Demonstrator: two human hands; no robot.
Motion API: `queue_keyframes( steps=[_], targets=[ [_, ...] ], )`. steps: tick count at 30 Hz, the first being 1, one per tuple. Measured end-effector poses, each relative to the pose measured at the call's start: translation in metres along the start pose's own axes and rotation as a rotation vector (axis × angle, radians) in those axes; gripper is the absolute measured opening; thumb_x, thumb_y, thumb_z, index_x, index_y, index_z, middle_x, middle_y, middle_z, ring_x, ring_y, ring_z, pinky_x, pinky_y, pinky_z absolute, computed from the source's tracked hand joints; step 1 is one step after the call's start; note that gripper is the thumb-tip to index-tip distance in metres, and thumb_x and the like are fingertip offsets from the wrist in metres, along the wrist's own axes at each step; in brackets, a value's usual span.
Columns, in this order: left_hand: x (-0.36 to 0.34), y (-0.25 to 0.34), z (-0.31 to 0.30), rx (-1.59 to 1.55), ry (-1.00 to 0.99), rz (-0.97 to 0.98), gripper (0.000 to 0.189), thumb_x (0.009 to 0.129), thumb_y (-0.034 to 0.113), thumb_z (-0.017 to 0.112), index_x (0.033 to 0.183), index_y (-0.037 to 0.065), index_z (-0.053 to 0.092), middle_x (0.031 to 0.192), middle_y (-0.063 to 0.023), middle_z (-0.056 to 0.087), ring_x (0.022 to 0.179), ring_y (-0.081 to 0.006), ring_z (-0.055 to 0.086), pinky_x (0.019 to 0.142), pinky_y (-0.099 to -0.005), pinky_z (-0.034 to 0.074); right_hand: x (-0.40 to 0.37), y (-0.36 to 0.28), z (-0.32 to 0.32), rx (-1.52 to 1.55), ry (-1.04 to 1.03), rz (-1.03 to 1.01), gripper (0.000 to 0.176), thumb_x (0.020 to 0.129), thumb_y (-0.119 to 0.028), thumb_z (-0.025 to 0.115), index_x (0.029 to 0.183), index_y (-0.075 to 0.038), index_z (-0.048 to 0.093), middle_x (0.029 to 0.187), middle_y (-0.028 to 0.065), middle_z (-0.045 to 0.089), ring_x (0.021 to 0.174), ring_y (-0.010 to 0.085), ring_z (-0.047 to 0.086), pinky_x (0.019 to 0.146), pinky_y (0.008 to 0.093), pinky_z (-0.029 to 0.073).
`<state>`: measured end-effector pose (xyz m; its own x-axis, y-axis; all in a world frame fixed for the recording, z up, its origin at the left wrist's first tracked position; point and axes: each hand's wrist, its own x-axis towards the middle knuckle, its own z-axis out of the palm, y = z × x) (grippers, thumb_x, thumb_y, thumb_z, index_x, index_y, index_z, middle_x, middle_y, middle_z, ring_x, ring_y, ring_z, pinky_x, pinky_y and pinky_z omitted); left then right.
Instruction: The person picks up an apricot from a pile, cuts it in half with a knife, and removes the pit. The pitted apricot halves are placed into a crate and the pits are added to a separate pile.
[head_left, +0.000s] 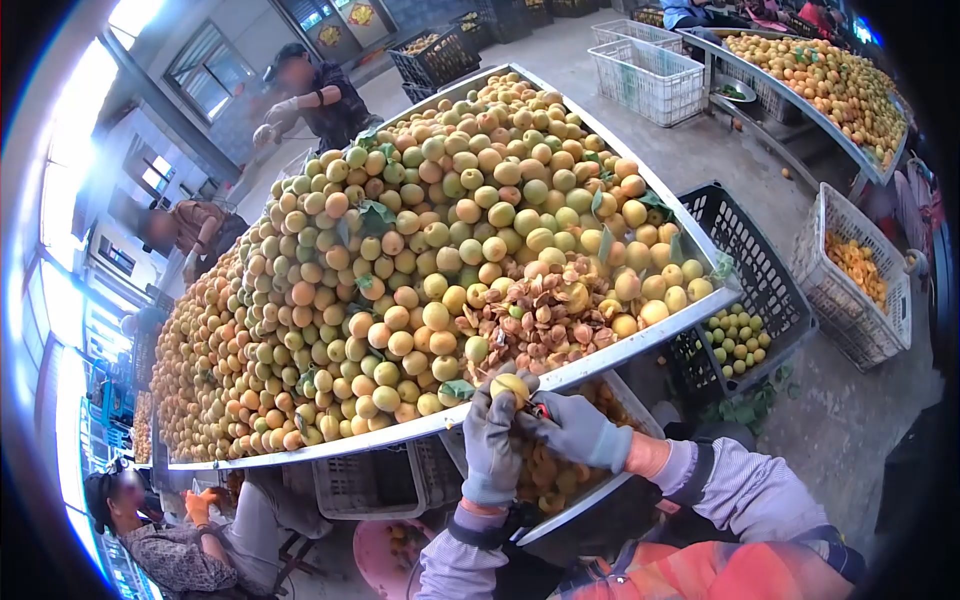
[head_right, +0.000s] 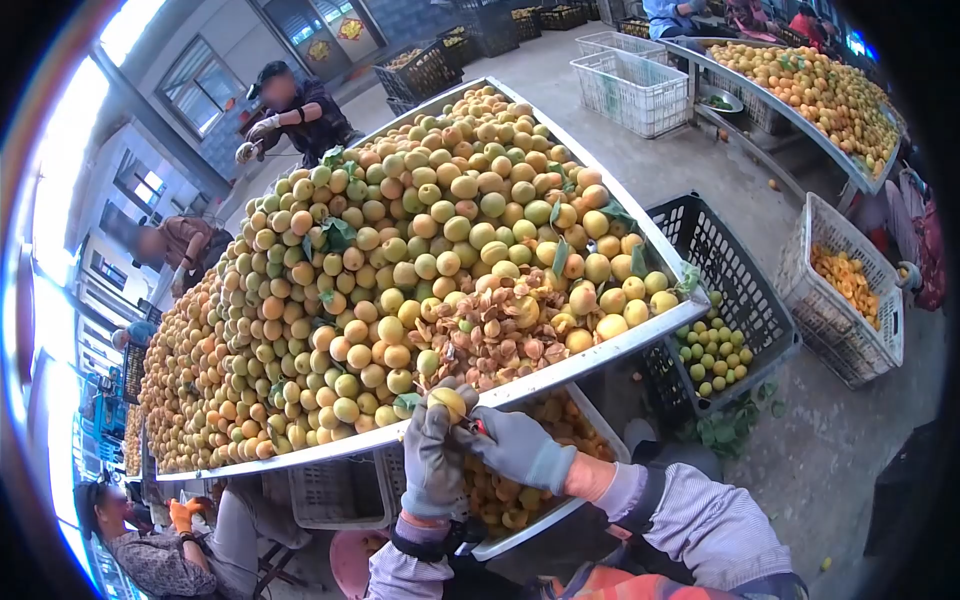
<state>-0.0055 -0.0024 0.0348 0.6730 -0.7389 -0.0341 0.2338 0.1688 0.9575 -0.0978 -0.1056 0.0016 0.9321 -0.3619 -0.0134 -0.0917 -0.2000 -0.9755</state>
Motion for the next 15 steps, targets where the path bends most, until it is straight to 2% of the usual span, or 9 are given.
queue_keyframes(
  steps=[2,5,7,10,13,15],
  targets=[
    [-0.002,0.000,0.001,-0.108,-0.028,-0.070,0.050,0.097,0.031,0.046,0.130,-0.005,0.038,0.111,-0.0131,0.060,0.101,-0.0164,0.057,0.088,-0.0263,0.045,0.002,0.003,0.006,-0.012,0.089,-0.064,0.035,0.091,-0.038,0.053,0.096,-0.004,0.057,0.078,0.0204,0.061,0.078,0.0412,0.058,0.065,0.0424,0.047],
    [-0.003,0.004,0.003,-0.053,0.002,-0.023,0.050,0.096,0.031,0.047,0.130,-0.005,0.039,0.110,-0.0113,0.060,0.098,-0.0148,0.057,0.085,-0.0251,0.046,0.000,-0.017,-0.001,0.019,0.056,-0.026,0.033,0.089,-0.036,0.054,0.097,-0.004,0.057,0.080,0.0216,0.061,0.081,0.0414,0.058,0.066,0.0436,0.046],
    [-0.001,0.002,-0.005,0.041,-0.044,-0.037,0.048,0.095,0.028,0.050,0.130,-0.005,0.040,0.107,-0.0096,0.059,0.095,-0.0135,0.058,0.082,-0.0238,0.047,0.001,-0.007,0.004,0.054,0.068,-0.028,0.032,0.089,-0.035,0.055,0.097,-0.004,0.057,0.080,0.0218,0.061,0.080,0.0417,0.058,0.066,0.0438,0.047],
    [0.004,-0.005,-0.001,0.179,0.121,0.114,0.046,0.093,0.020,0.054,0.129,-0.005,0.041,0.105,-0.0092,0.059,0.092,-0.0106,0.057,0.081,-0.0224,0.047,0.001,0.003,0.009,0.101,0.070,-0.022,0.032,0.088,-0.034,0.056,0.097,-0.004,0.057,0.079,0.0218,0.061,0.078,0.0425,0.058,0.065,0.0445,0.047],
    [0.001,-0.004,0.000,0.025,0.075,-0.006,0.046,0.095,0.024,0.051,0.128,-0.005,0.041,0.105,-0.0092,0.061,0.091,-0.0094,0.056,0.080,-0.0210,0.046,0.001,-0.003,0.007,0.056,0.061,0.017,0.031,0.088,-0.034,0.055,0.096,-0.004,0.056,0.079,0.0219,0.061,0.077,0.0431,0.058,0.064,0.0454,0.046],
    [0.001,-0.010,-0.009,0.110,0.045,-0.017,0.045,0.096,0.028,0.047,0.127,-0.004,0.043,0.104,-0.0097,0.062,0.092,-0.0103,0.057,0.077,-0.0196,0.047,0.001,-0.002,0.009,-0.004,0.065,0.051,0.030,0.088,-0.033,0.055,0.095,-0.004,0.056,0.078,0.0222,0.061,0.076,0.0434,0.057,0.063,0.0459,0.046]
  ],
)
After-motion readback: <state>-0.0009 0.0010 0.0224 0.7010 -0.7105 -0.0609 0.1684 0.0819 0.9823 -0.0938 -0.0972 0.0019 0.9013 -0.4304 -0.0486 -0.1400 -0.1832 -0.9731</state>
